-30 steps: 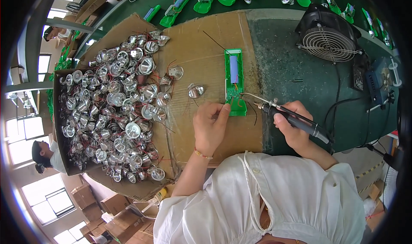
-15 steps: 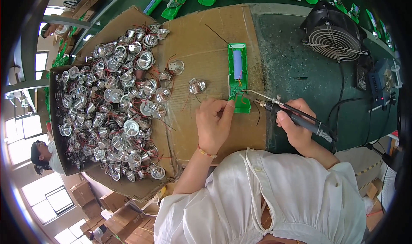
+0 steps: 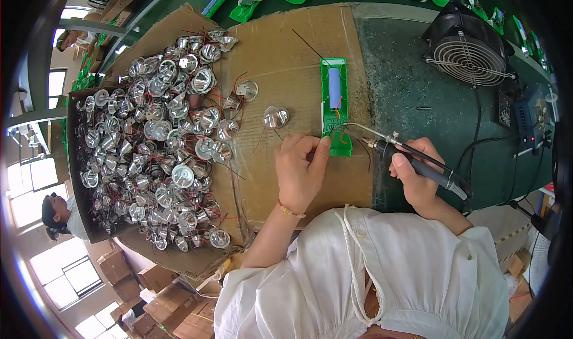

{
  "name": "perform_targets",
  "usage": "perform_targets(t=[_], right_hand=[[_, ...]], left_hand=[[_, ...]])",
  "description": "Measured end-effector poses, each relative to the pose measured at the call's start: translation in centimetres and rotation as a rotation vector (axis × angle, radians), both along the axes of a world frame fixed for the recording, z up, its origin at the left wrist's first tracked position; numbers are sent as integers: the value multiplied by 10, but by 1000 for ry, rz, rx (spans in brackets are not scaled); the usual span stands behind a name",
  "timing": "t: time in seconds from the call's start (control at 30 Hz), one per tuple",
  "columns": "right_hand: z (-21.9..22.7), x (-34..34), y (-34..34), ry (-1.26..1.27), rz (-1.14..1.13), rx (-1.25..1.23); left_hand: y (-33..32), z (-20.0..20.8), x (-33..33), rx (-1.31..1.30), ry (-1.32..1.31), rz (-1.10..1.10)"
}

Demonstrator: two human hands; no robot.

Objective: Soldering wires onto a circuit board and assembling electronic components for a light fixture.

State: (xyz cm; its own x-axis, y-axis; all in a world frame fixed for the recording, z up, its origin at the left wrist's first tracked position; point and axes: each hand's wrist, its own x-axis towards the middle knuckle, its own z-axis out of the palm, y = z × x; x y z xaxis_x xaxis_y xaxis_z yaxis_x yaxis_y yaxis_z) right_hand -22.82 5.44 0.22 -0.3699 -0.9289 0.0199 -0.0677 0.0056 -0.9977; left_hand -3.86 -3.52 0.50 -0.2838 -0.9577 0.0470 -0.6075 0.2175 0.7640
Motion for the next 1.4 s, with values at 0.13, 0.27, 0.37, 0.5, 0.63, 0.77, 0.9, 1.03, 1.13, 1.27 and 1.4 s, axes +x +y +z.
perform_targets(t=[0.13,0.27,0.37,0.5,0.63,0.77,0.9,1.03,1.13,1.27,1.4], right_hand=[[5,-1,-1,-87,-13,-22],[2,-1,0,-68,2,-20],[2,0,0,-39,17,-14],[-4,-1,1,51,39,-2],[1,2,0,-53,4,-14],[6,0,0,-134,-20,-14],[6,0,-1,-138,-1,2],[1,-1,-1,-107,5,12],[-1,0,-3,-49,10,-17],[-1,3,-8,-65,3,-19],[-4,4,-11,-55,-4,-11]], left_hand=[[0,1,0,0,-8,-2],[-1,0,0,7,-5,-4],[-1,0,0,9,0,-4],[0,0,0,16,-5,4],[0,-1,1,11,-15,1],[0,1,0,18,-6,1],[0,1,0,16,13,13],[0,0,-2,20,9,12],[0,2,-2,5,8,17],[0,2,-1,1,78,34],[0,2,-2,31,81,48]])
